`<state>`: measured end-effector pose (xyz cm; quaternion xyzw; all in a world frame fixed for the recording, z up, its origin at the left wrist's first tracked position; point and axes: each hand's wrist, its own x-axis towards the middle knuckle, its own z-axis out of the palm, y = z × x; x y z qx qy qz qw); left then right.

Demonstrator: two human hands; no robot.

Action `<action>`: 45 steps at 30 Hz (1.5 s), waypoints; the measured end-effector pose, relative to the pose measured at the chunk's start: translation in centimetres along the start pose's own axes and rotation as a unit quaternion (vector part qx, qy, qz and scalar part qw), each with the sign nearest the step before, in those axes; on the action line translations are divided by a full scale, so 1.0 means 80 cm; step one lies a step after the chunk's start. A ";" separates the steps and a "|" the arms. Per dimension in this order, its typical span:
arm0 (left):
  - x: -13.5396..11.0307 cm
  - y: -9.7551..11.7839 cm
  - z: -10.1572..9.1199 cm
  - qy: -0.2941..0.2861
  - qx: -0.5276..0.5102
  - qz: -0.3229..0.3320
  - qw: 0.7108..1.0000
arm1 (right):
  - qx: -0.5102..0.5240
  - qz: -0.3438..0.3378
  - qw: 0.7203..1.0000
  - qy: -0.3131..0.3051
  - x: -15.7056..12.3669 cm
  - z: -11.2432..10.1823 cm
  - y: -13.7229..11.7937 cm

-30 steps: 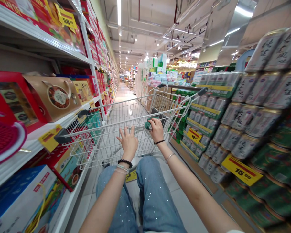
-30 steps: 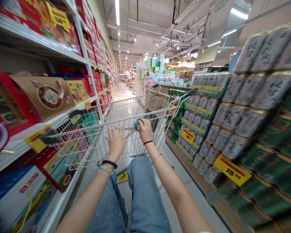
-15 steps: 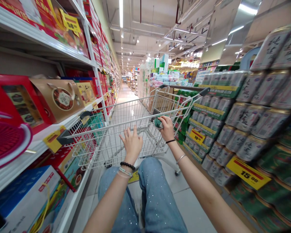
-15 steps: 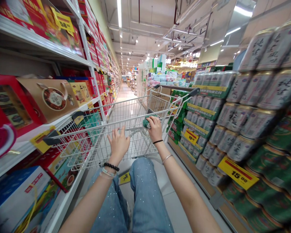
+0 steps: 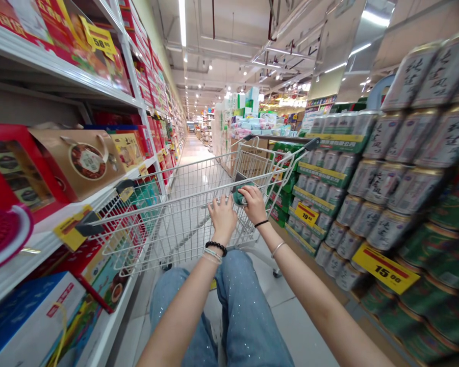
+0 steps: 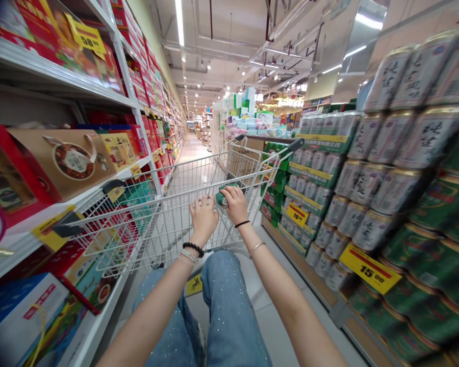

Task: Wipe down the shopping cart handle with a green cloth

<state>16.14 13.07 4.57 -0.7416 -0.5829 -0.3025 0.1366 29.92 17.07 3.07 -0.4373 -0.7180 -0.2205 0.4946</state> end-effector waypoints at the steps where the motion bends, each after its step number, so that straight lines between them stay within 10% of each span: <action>1: 0.002 0.000 -0.003 -0.004 0.003 -0.002 1.000 | 0.003 -0.002 1.000 0.007 0.003 0.001 -0.001; 45: -0.006 -0.040 -0.007 0.032 0.004 -0.007 0.999 | -0.009 0.003 0.999 0.044 0.013 -0.026 0.051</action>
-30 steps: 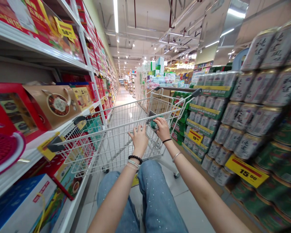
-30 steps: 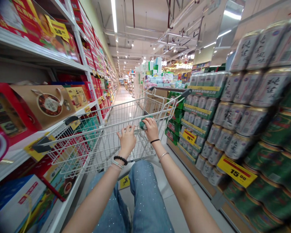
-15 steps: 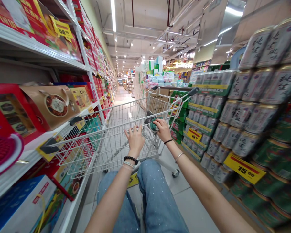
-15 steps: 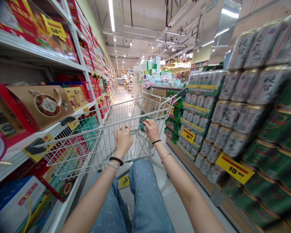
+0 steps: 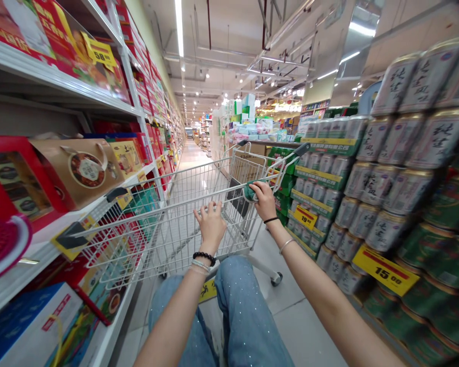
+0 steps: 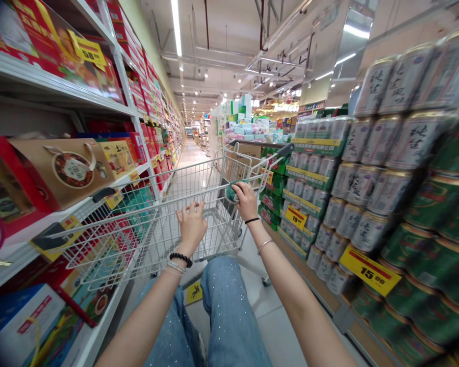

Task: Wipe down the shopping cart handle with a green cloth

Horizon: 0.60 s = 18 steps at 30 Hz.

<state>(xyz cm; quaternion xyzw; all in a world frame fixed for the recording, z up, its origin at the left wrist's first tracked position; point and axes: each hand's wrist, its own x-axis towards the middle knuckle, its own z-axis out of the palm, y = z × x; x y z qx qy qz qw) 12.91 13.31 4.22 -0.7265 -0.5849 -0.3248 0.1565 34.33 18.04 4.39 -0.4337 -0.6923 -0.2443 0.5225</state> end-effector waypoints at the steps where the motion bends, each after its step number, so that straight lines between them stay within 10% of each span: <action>1: 0.000 0.000 0.001 0.002 0.001 0.000 1.000 | -0.005 0.005 1.000 0.009 0.001 -0.001 0.003; 18: 0.001 0.002 -0.001 0.002 0.012 -0.002 1.000 | 0.006 0.048 0.999 -0.015 -0.027 -0.006 0.030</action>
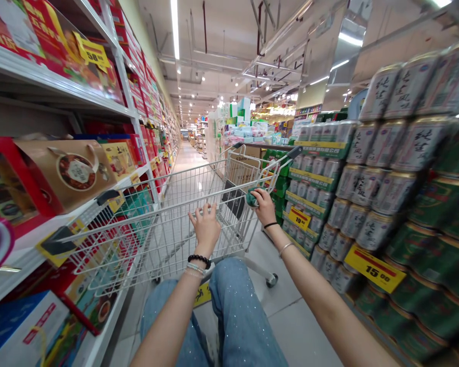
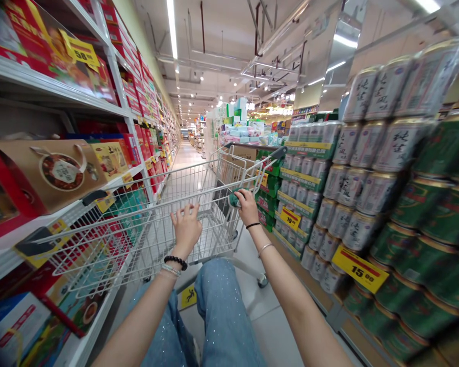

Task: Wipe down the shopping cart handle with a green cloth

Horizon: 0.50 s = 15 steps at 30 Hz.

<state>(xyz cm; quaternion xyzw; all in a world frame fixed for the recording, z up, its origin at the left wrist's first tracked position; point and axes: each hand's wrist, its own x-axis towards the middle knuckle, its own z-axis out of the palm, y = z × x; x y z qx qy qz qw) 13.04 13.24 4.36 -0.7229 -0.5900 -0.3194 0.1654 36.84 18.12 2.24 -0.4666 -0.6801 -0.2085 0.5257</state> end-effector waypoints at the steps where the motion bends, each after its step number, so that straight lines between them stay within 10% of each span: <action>1: 0.001 0.000 0.000 -0.001 -0.002 0.000 1.000 | 0.013 -0.007 0.999 -0.029 -0.006 -0.001 0.001; 4: 0.001 0.002 -0.001 -0.002 -0.002 -0.001 1.000 | 0.048 -0.019 0.997 -0.054 -0.013 -0.009 0.004; 15: -0.002 -0.002 0.000 0.017 0.015 0.001 1.000 | -0.020 0.059 0.966 0.250 0.109 -0.040 0.043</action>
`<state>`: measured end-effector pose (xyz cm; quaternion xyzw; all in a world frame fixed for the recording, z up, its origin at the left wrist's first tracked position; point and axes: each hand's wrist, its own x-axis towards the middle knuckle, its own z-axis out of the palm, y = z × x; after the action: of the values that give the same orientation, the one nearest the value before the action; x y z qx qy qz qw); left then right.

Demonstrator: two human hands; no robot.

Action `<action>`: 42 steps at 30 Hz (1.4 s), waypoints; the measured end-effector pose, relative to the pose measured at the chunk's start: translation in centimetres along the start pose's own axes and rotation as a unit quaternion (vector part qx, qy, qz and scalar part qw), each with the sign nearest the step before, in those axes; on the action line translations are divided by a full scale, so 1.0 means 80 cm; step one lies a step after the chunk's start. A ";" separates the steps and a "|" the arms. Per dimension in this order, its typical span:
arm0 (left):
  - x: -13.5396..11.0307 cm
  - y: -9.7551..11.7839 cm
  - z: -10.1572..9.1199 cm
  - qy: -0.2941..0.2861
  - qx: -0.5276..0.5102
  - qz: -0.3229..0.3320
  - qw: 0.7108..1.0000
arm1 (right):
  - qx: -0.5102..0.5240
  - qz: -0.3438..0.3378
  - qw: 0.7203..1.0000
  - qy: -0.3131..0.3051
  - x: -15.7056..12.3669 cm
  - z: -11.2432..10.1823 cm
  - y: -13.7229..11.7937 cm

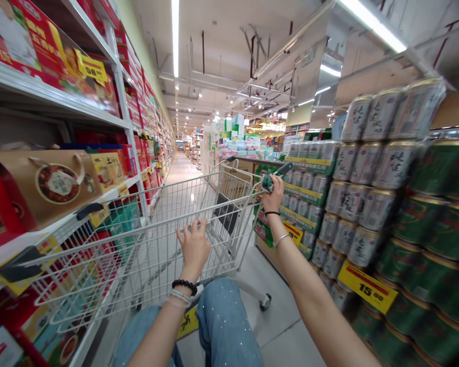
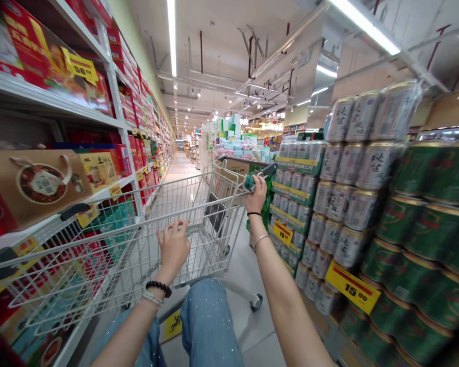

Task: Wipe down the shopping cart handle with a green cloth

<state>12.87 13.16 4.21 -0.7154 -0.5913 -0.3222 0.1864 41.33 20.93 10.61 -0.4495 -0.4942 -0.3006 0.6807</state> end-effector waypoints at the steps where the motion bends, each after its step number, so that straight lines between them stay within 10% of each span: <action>1: 0.000 0.000 0.000 0.000 0.000 0.001 1.000 | 0.000 0.010 1.000 0.006 -0.003 0.003 -0.001; 8: 0.002 0.001 0.000 0.006 0.007 -0.006 1.000 | 0.036 -0.010 0.997 -0.066 -0.045 -0.010 -0.007; 15: 0.000 0.003 -0.003 0.015 0.009 -0.013 1.000 | -0.034 -0.013 0.994 0.107 0.045 -0.012 0.044; 23: -0.001 0.001 0.001 0.025 0.025 -0.005 0.999 | 0.000 -0.011 0.999 -0.037 -0.009 -0.021 0.030; 30: 0.000 -0.001 0.004 0.030 0.034 -0.010 0.999 | 0.031 0.050 0.997 0.042 0.053 -0.015 0.038; 35: -0.001 -0.002 0.003 0.033 0.039 -0.015 0.999 | 0.002 0.031 0.999 -0.023 0.018 0.003 0.017; 42: 0.053 0.083 -0.030 0.041 -0.052 0.152 0.986 | 0.016 0.006 0.999 -0.036 0.026 -0.012 0.020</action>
<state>19.10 13.13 9.59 -0.7921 -0.4499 -0.3492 0.2197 43.76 20.81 11.97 -0.4523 -0.5206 -0.2722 0.6711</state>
